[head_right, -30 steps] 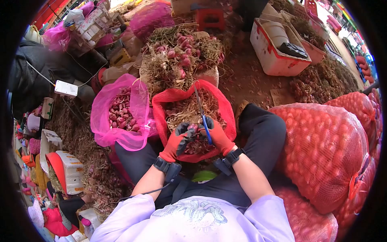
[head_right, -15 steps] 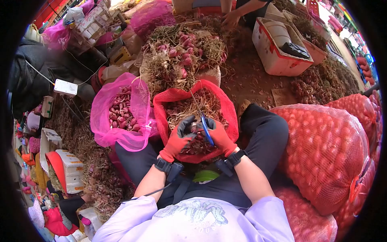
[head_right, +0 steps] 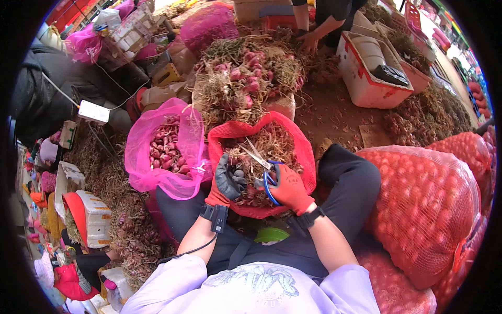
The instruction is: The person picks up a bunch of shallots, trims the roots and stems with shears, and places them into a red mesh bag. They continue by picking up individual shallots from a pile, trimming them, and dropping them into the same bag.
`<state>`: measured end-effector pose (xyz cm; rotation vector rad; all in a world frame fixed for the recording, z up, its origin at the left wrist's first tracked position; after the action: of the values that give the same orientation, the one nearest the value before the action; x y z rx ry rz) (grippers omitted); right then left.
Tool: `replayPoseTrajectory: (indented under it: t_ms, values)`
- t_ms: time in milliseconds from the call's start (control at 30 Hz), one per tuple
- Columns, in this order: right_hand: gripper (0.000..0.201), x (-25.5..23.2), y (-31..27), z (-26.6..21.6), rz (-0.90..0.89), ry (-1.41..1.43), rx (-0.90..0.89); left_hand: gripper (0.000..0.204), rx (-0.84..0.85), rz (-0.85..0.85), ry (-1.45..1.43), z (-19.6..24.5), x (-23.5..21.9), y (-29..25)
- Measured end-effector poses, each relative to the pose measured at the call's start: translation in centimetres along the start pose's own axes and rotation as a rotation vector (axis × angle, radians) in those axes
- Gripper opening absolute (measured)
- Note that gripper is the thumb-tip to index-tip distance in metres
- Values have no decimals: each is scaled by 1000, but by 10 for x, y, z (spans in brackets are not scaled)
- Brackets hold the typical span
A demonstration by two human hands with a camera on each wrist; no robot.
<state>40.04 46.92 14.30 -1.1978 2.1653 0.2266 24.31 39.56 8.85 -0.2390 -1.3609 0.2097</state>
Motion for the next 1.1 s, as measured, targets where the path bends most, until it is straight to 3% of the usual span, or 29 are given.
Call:
replayPoseTrajectory:
  t_ms: [100, 133, 233, 267, 367, 500, 600, 767, 867, 933, 1000, 1100]
  values:
    - [71, 1, -7, -15, -37, -157, 2, 28, 83, 7, 83, 13, 1, -3]
    - [72, 2, -7, -18, -58, -92, -3, 27, 64, -115, 91, 15, 2, -1]
    - [70, 9, -7, -15, -50, -169, 36, 30, 142, -238, 375, -1, 5, -4]
    - [69, 8, -7, -16, -42, -141, 41, 35, 80, -261, 403, -4, -8, 2]
    - [64, 7, -9, -10, 27, -233, 85, 34, -14, -237, 345, -11, -8, 6]
    - [66, 9, -8, 1, 23, -321, 134, 37, 4, -248, 331, -10, -10, 7]
    - [54, -4, -12, -16, 76, -474, 124, 37, -22, -256, 195, -12, -19, 7]
    - [52, -2, -13, -7, 84, -369, 83, 39, -60, -264, 226, -13, 9, 0]
    - [49, 7, -9, 4, 59, -291, 65, 39, -82, -282, 270, -15, 2, 3]
    - [44, 8, -8, 9, 35, -351, 71, 31, -69, -204, 376, -10, -12, 3]
    - [43, 5, -9, 9, -9, -328, 132, 23, -13, -96, 398, -10, 1, -4]
    - [41, 2, -12, 13, -25, -251, 160, 18, -41, -80, 451, -12, 23, -7]
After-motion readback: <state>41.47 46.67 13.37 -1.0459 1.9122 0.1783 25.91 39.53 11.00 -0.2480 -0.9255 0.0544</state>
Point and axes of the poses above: each hand's wrist, its own y-axis towards the middle knuckle, its own x-axis out of the palm, z = x × y, the point moved 6 cm from there along y, towards the middle knuckle, and after that the axes turned 15 degrees about -z, right-handed, at the moved point
